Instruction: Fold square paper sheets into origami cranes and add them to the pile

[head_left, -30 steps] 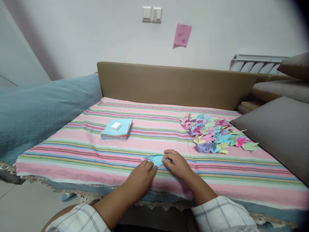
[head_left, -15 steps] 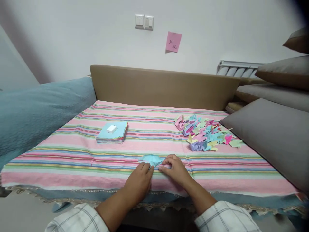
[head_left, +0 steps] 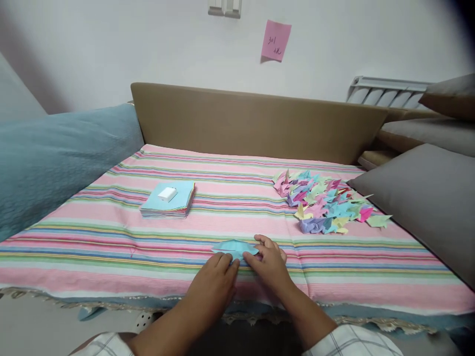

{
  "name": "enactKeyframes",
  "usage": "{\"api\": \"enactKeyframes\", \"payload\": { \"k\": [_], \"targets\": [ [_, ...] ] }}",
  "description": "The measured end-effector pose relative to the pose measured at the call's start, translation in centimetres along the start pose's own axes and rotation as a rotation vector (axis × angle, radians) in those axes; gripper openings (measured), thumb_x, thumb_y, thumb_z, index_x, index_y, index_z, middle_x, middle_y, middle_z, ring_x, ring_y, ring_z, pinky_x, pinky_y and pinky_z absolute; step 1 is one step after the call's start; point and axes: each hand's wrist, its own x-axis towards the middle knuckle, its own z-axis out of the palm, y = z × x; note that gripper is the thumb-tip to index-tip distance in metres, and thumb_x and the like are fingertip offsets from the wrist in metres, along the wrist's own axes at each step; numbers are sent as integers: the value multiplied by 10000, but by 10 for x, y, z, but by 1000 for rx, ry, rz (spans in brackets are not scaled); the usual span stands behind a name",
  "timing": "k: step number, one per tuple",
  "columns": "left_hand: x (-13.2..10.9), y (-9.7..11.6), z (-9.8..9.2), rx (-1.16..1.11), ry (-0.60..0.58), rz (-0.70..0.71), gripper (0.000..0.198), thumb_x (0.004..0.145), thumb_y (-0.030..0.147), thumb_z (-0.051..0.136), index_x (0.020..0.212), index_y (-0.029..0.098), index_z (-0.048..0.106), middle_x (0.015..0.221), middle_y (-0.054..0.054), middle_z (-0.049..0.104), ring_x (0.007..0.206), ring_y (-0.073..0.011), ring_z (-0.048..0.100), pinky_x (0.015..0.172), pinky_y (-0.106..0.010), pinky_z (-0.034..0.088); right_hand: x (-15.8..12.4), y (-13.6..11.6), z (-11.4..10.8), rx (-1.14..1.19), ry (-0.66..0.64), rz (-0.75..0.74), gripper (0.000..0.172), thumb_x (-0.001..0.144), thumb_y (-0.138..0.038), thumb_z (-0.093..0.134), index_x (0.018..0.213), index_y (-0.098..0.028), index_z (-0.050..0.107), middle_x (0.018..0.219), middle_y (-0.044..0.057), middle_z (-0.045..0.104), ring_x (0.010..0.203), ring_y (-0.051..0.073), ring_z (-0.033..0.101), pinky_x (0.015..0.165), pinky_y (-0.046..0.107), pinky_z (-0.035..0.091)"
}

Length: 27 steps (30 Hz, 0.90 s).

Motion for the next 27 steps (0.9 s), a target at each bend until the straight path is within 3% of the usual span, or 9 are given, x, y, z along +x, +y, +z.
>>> {"api": "enactKeyframes", "payload": {
  "k": [8, 14, 20, 27],
  "targets": [
    [-2, -3, 11, -63, 38, -50, 583, 783, 226, 564, 1333, 193, 376, 1163, -99, 519, 1074, -263, 463, 946, -428, 398, 3, -1, -7, -28, -22, -30, 236, 754, -440, 601, 691, -227, 680, 1246, 47, 556, 1126, 273, 473, 894, 451, 314],
    [-3, -5, 20, -57, 53, -51, 580, 770, 263, 588, 1318, 199, 406, 1213, -96, 498, 1117, -272, 433, 977, -434, 367, 5, -2, -7, -39, -7, -31, 175, 737, -411, 625, 748, -254, 702, 1210, 36, 570, 1104, 265, 484, 897, 449, 316],
    [-4, -4, 29, 1, 59, -19, 573, 813, 308, 516, 1355, 197, 367, 1388, -93, 399, 1198, -290, 381, 1021, -476, 303, 5, 1, -5, -34, -7, -30, 199, 746, -418, 608, 793, -244, 694, 1224, 44, 561, 1109, 270, 482, 895, 453, 319],
    [-4, -3, 30, 20, 61, -26, 569, 819, 307, 503, 1358, 180, 375, 1399, -88, 407, 1175, -290, 392, 1013, -481, 308, 8, 5, -3, -24, -24, -26, 192, 753, -406, 599, 789, -249, 704, 1232, 38, 555, 1071, 264, 503, 883, 440, 322]
  ]
}}
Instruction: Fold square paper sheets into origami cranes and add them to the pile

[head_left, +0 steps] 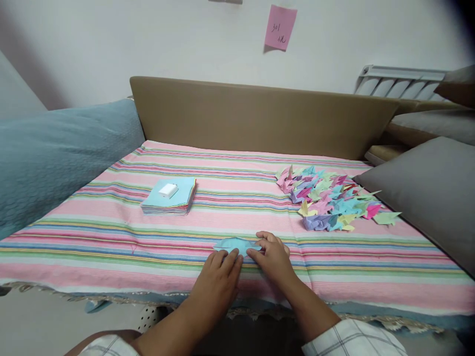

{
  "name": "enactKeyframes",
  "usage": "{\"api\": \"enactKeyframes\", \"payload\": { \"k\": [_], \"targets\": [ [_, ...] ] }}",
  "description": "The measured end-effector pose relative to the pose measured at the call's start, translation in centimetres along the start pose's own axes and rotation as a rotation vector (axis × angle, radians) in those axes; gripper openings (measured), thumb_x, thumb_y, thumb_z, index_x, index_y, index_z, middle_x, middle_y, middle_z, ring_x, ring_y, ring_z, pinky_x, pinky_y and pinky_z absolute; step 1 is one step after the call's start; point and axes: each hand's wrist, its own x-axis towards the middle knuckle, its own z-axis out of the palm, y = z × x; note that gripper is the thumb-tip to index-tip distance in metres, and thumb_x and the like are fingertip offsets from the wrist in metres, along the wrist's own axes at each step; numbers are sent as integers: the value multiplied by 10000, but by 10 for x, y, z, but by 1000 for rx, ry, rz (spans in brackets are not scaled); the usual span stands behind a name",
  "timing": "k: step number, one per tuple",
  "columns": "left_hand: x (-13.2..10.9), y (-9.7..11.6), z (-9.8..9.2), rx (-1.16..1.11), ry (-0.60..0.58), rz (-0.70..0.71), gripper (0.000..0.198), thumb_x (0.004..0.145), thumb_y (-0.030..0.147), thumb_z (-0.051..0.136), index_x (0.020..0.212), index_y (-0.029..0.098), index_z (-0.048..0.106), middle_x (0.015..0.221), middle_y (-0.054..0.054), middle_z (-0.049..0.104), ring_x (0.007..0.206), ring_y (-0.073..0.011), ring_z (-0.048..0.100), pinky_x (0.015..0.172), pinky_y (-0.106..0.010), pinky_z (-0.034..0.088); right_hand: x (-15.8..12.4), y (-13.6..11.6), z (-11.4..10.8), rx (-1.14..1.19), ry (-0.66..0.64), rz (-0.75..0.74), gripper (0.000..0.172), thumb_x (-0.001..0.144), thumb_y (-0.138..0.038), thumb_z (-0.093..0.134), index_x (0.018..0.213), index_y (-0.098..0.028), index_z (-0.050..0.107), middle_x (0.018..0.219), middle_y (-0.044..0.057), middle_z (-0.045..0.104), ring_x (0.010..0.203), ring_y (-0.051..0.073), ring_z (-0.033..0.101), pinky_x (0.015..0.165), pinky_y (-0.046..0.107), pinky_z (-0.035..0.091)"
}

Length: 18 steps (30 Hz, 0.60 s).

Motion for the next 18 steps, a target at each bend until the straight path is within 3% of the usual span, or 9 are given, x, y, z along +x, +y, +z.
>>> {"api": "enactKeyframes", "payload": {
  "k": [9, 18],
  "targets": [
    [1, 3, 2, 50, 2, 5, 539, 839, 271, 465, 1363, 181, 375, 1426, -74, 376, 1150, -296, 387, 999, -499, 316, -1, -3, -3, -3, -5, 15, 191, 767, -394, 591, 815, -242, 697, 1237, 40, 559, 1085, 267, 500, 885, 450, 326],
    [2, 5, -6, 50, -33, 5, 552, 830, 298, 493, 1359, 186, 379, 1415, -93, 388, 1151, -297, 401, 986, -491, 335, 5, 10, -11, 88, -33, -63, 179, 738, -376, 622, 802, -224, 689, 1163, 52, 592, 1059, 228, 523, 895, 353, 382]
  ]
}}
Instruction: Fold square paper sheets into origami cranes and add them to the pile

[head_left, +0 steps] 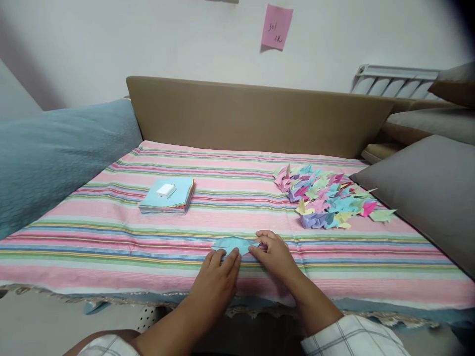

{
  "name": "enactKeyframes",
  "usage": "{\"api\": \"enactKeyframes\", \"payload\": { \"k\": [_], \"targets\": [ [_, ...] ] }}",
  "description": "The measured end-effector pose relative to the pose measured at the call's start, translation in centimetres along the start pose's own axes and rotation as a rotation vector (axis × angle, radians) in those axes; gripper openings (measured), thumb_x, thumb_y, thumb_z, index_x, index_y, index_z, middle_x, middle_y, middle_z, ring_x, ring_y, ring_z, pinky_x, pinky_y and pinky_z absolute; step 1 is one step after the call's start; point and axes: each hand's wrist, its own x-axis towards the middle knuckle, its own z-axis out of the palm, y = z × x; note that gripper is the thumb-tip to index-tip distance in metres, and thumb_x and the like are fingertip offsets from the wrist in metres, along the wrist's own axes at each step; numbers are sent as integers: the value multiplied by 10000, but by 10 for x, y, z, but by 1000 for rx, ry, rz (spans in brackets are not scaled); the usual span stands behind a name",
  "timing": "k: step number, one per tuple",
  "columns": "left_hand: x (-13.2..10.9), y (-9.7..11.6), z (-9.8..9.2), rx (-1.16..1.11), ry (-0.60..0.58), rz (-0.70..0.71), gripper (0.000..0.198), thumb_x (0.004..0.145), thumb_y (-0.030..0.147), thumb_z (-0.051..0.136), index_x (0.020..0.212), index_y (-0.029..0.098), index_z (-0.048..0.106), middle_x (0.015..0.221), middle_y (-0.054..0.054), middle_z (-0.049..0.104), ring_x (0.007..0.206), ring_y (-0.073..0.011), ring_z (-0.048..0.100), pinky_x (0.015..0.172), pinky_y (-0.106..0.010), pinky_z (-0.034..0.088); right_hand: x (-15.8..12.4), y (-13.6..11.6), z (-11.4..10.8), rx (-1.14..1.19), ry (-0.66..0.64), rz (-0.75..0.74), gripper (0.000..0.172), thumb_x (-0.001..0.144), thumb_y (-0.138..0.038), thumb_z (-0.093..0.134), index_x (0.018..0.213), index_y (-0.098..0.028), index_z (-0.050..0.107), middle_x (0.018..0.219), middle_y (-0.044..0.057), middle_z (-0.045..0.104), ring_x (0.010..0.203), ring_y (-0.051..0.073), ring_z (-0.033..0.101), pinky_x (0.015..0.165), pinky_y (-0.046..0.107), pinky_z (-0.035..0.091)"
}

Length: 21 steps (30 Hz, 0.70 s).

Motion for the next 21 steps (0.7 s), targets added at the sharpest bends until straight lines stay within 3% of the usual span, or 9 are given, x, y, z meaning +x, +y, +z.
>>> {"api": "enactKeyframes", "payload": {
  "k": [8, 14, 21],
  "targets": [
    [0, 0, 2, -19, 0, -14, 560, 817, 287, 517, 1353, 194, 384, 1412, -100, 391, 1163, -290, 401, 986, -489, 342, 3, 6, -3, 62, -51, -18, 225, 743, -365, 611, 591, -204, 651, 1135, 51, 606, 1054, 215, 542, 907, 338, 393],
    [0, 0, 1, -15, 3, 0, 530, 829, 273, 476, 1345, 178, 403, 1411, -82, 402, 1143, -291, 410, 979, -493, 353, 2, 6, -2, 145, -47, -6, 196, 720, -356, 638, 841, -227, 723, 1171, 58, 584, 1005, 194, 570, 867, 305, 435],
    [0, 0, 1, -7, 8, -11, 548, 823, 294, 491, 1352, 191, 393, 1417, -82, 390, 1160, -295, 403, 988, -493, 341, 2, 3, 0, 121, -24, 33, 152, 736, -349, 614, 759, -246, 723, 1173, 38, 588, 1057, 210, 544, 887, 342, 413]
  ]
}}
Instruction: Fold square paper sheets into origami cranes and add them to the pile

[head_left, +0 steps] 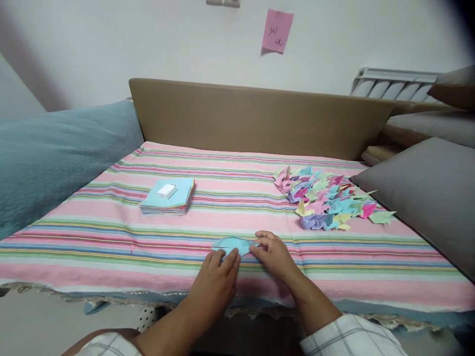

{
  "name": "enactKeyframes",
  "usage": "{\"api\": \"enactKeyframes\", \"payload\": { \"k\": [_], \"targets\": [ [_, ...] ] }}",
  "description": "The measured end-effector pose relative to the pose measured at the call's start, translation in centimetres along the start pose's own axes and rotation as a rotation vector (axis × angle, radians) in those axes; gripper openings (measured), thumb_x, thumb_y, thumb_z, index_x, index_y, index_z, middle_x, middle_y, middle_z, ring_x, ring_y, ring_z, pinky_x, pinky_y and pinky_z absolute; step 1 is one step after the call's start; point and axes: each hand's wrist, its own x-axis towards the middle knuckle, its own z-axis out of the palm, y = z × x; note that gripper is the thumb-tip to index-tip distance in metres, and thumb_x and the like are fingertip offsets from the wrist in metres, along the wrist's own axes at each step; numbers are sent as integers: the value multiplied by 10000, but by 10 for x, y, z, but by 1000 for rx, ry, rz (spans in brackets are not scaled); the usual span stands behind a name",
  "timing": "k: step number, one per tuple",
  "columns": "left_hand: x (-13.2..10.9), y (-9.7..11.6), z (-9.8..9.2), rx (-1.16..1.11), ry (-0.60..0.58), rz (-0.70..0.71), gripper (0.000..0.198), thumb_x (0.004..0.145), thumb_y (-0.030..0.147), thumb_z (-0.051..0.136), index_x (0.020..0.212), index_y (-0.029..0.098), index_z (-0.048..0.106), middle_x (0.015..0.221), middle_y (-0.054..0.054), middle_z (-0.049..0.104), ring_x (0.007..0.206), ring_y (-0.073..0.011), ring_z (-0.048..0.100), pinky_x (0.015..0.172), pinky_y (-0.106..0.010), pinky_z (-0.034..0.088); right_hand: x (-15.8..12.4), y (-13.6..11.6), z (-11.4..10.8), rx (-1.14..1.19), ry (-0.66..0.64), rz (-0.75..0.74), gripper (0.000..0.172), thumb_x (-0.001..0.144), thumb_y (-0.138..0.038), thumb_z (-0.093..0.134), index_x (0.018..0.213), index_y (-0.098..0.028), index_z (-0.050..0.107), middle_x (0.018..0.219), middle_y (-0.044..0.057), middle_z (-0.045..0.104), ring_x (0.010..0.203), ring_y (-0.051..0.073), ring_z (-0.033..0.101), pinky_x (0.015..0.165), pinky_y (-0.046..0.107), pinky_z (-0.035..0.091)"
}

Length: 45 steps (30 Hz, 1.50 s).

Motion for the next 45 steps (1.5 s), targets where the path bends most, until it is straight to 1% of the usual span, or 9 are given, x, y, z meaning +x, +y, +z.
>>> {"api": "enactKeyframes", "payload": {
  "k": [5, 11, 17, 21, 26, 29, 32, 39, 45],
  "targets": [
    [1, 0, 0, -1, -10, -6, 549, 814, 277, 496, 1347, 194, 394, 1403, -94, 403, 1151, -295, 418, 975, -493, 351, 0, 0, 1, -22, 2, -11, 183, 741, -372, 607, 676, -228, 698, 1159, 44, 594, 1049, 216, 541, 884, 347, 405],
    [0, 1, -1, 2, 6, -9, 546, 822, 292, 497, 1349, 191, 392, 1412, -88, 389, 1160, -292, 398, 992, -483, 333, 1, 1, 0, -31, 1, -15, 202, 746, -365, 607, 627, -215, 671, 1145, 40, 598, 1047, 211, 536, 910, 346, 382],
    [0, 1, -4, 5, -8, -14, 527, 836, 303, 480, 1345, 190, 399, 1407, -78, 400, 1148, -291, 395, 987, -483, 329, 1, -1, 1, -79, 8, -17, 233, 767, -360, 590, 596, -208, 635, 1143, 34, 598, 1034, 209, 534, 890, 340, 383],
    [1, 3, -8, -16, -2, -23, 556, 822, 304, 494, 1358, 210, 377, 1396, -73, 407, 1145, -296, 387, 977, -481, 321, 0, -4, 2, -128, 34, -25, 215, 770, -355, 586, 620, -211, 641, 1126, 31, 606, 1020, 211, 534, 867, 332, 388],
    [2, 7, -13, -44, 19, -64, 664, 748, 312, 572, 1370, 270, 344, 1355, -67, 433, 1114, -308, 394, 945, -500, 309, -2, -6, 5, -171, 86, -41, 167, 754, -330, 595, 649, -211, 647, 1107, 33, 612, 1008, 219, 536, 866, 346, 378],
    [2, 9, -13, -58, 25, -74, 686, 730, 326, 592, 1368, 284, 346, 1352, -66, 434, 1109, -308, 394, 931, -500, 306, -4, -7, 7, -189, 107, -63, 108, 726, -322, 622, 708, -221, 655, 1100, 37, 611, 1010, 230, 530, 864, 368, 368],
    [2, 8, -11, -73, 43, -75, 689, 734, 327, 588, 1375, 282, 338, 1366, -61, 426, 1113, -307, 388, 940, -505, 291, -4, -7, 8, -204, 122, -69, 126, 690, -343, 665, 733, -227, 642, 1105, 38, 605, 998, 242, 528, 850, 384, 363],
    [1, 8, -8, -95, 56, -78, 686, 720, 329, 612, 1358, 288, 364, 1362, -52, 433, 1138, -309, 378, 963, -511, 274, 1, 1, 5, -124, 82, -86, 79, 703, -278, 637, 669, -219, 597, 1049, 42, 624, 983, 228, 538, 844, 352, 382],
    [1, 6, -6, -123, 60, -69, 655, 733, 308, 602, 1348, 270, 381, 1377, -52, 432, 1140, -311, 378, 974, -515, 268, 3, 6, 3, -65, 80, -100, 26, 703, -225, 592, 727, -223, 582, 1035, 42, 633, 965, 224, 549, 856, 350, 393]
  ]
}}
